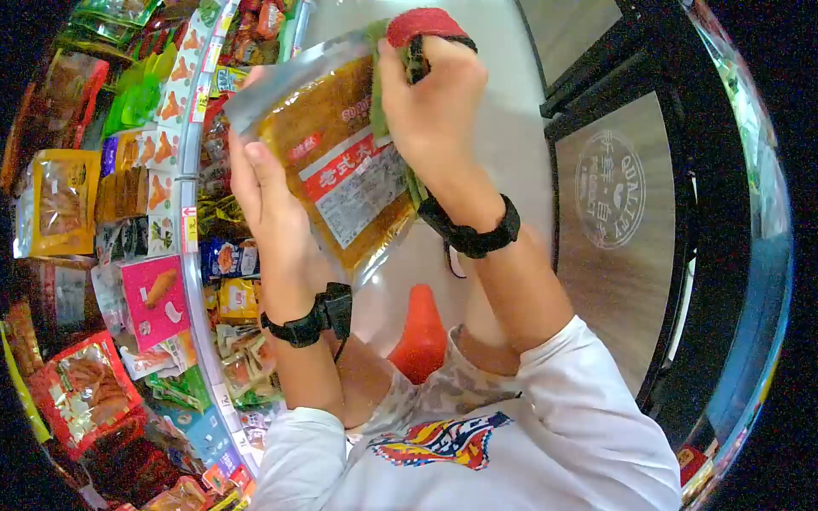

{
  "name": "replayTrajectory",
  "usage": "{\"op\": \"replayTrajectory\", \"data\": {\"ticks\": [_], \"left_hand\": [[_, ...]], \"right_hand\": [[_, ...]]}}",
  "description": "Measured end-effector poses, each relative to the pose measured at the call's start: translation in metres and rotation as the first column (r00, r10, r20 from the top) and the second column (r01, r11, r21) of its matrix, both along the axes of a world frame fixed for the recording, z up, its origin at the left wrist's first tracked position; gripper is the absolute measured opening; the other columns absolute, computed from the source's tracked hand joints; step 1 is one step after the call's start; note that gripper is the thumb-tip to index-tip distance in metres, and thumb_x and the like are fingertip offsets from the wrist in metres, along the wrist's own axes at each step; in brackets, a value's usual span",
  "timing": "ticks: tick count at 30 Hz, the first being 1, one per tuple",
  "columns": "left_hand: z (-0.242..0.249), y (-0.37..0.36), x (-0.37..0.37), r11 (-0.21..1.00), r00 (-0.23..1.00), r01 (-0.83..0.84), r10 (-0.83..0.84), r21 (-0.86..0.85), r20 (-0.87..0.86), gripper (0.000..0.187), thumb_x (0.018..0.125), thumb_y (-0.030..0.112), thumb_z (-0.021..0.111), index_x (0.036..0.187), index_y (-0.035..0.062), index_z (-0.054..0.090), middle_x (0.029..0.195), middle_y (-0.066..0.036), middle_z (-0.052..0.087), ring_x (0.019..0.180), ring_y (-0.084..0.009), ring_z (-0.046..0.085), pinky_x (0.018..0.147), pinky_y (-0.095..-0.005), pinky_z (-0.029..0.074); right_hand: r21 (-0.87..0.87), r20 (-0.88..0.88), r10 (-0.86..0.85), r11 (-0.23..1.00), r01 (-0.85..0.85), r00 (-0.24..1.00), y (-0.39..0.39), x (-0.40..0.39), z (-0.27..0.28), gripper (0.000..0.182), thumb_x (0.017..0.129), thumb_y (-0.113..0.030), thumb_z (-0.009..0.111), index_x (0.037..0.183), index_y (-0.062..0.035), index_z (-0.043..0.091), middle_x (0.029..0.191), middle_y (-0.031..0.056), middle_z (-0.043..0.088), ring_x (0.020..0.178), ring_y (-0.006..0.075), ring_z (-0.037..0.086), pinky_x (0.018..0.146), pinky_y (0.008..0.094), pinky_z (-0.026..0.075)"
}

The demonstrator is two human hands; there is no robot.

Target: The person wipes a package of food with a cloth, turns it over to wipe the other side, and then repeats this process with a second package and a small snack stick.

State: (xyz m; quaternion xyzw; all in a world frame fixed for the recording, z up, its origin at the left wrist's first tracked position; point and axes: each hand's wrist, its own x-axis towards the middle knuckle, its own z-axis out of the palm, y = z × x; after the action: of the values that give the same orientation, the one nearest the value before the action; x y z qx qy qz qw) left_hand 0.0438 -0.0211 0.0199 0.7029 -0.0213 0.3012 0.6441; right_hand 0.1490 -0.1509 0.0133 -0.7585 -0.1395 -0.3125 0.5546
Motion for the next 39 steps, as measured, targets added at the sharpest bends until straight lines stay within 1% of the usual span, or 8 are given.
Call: {"op": "replayTrajectory", "data": {"ticks": [4, 12, 18, 20, 27, 30, 35, 39], "left_hand": [[-0.006, 0.006, 0.005, 1.000, 1.000, -0.025, 0.025, 0.012, 0.000, 0.061, 0.113, 0.045, 0.034, 0.152, -0.0015, 0.044, 0.149, -0.013, 0.054, 0.132, -0.0212, 0.054, 0.111, -0.0373, 0.043], [-0.004, 0.007, 0.006, 1.000, 0.998, -0.016, 0.015, 0.015, 0.063, 0.058, 0.114, 0.042, 0.033, 0.149, -0.0018, 0.048, 0.148, -0.013, 0.055, 0.134, -0.0222, 0.052, 0.116, -0.0378, 0.036], [-0.007, 0.008, -0.001, 0.989, 0.989, -0.145, 0.145, -0.014, -0.025, 0.056, 0.112, 0.043, 0.043, 0.152, 0.0043, 0.046, 0.150, -0.009, 0.051, 0.137, -0.0209, 0.046, 0.118, -0.0372, 0.032], [0.007, 0.010, -0.005, 0.999, 0.997, 0.018, -0.015, 0.043, -0.071, 0.055, 0.113, 0.041, 0.036, 0.146, 0.0001, 0.052, 0.141, -0.012, 0.059, 0.127, -0.0205, 0.054, 0.112, -0.0354, 0.036], [-0.004, 0.014, -0.006, 0.997, 0.998, -0.019, 0.014, -0.076, -0.058, 0.056, 0.112, 0.041, 0.044, 0.152, 0.0021, 0.044, 0.152, -0.010, 0.048, 0.140, -0.0194, 0.042, 0.119, -0.0366, 0.029], [-0.002, 0.014, -0.006, 0.996, 0.996, -0.075, 0.078, 0.050, -0.048, 0.049, 0.114, 0.034, 0.035, 0.145, -0.0004, 0.052, 0.139, -0.012, 0.061, 0.125, -0.0201, 0.055, 0.111, -0.0349, 0.037], [0.001, 0.013, -0.006, 0.997, 0.997, -0.069, 0.070, 0.019, -0.038, 0.047, 0.114, 0.031, 0.035, 0.143, -0.0003, 0.054, 0.140, -0.012, 0.061, 0.125, -0.0199, 0.055, 0.111, -0.0348, 0.037], [0.007, 0.014, -0.008, 0.998, 0.999, 0.001, -0.003, -0.061, -0.037, 0.047, 0.114, 0.032, 0.036, 0.144, 0.0000, 0.054, 0.140, -0.011, 0.061, 0.127, -0.0197, 0.055, 0.113, -0.0346, 0.036]], "right_hand": [[-0.072, 0.003, 0.196, 0.978, -0.195, 0.981, -0.001, -0.012, 0.003, 0.020, 0.085, -0.013, 0.076, 0.078, 0.0033, 0.067, 0.069, 0.0199, 0.061, 0.059, 0.0314, 0.058, 0.059, 0.0378, 0.046], [0.047, -0.170, 0.141, 0.990, -0.135, 0.975, -0.007, -0.001, 0.001, 0.019, 0.084, -0.010, 0.077, 0.079, 0.0051, 0.065, 0.066, 0.0184, 0.060, 0.057, 0.0278, 0.054, 0.059, 0.0374, 0.046], [-0.012, -0.078, 0.096, 0.995, -0.098, 0.992, -0.017, 0.023, -0.018, 0.022, 0.084, -0.011, 0.077, 0.076, 0.0048, 0.064, 0.065, 0.0171, 0.061, 0.056, 0.0283, 0.054, 0.059, 0.0384, 0.045], [0.068, -0.184, 0.061, 0.996, -0.049, 0.981, -0.024, 0.031, -0.020, 0.024, 0.083, -0.011, 0.079, 0.073, 0.0050, 0.063, 0.062, 0.0164, 0.061, 0.053, 0.0267, 0.052, 0.057, 0.0388, 0.044], [-0.023, -0.138, 0.196, 0.979, -0.201, 0.971, -0.023, 0.020, -0.007, 0.025, 0.084, -0.013, 0.078, 0.073, 0.0059, 0.065, 0.058, 0.0118, 0.058, 0.051, 0.0180, 0.051, 0.054, 0.0371, 0.043], [-0.040, -0.162, 0.122, 0.991, -0.130, 0.979, -0.026, 0.028, -0.017, 0.024, 0.085, -0.013, 0.078, 0.074, 0.0056, 0.067, 0.059, 0.0094, 0.059, 0.052, 0.0146, 0.052, 0.054, 0.0359, 0.044], [0.379, -0.391, 0.420, 0.884, -0.273, 0.819, -0.025, 0.017, 0.000, 0.019, 0.090, -0.014, 0.078, 0.084, 0.0028, 0.071, 0.075, -0.0002, 0.067, 0.063, 0.0070, 0.058, 0.057, 0.0270, 0.046], [0.579, -0.409, 0.580, 0.762, -0.291, 0.704, -0.030, 0.021, -0.001, 0.018, 0.090, -0.015, 0.078, 0.088, 0.0021, 0.072, 0.080, 0.0013, 0.070, 0.066, 0.0085, 0.063, 0.060, 0.0268, 0.049]]}}
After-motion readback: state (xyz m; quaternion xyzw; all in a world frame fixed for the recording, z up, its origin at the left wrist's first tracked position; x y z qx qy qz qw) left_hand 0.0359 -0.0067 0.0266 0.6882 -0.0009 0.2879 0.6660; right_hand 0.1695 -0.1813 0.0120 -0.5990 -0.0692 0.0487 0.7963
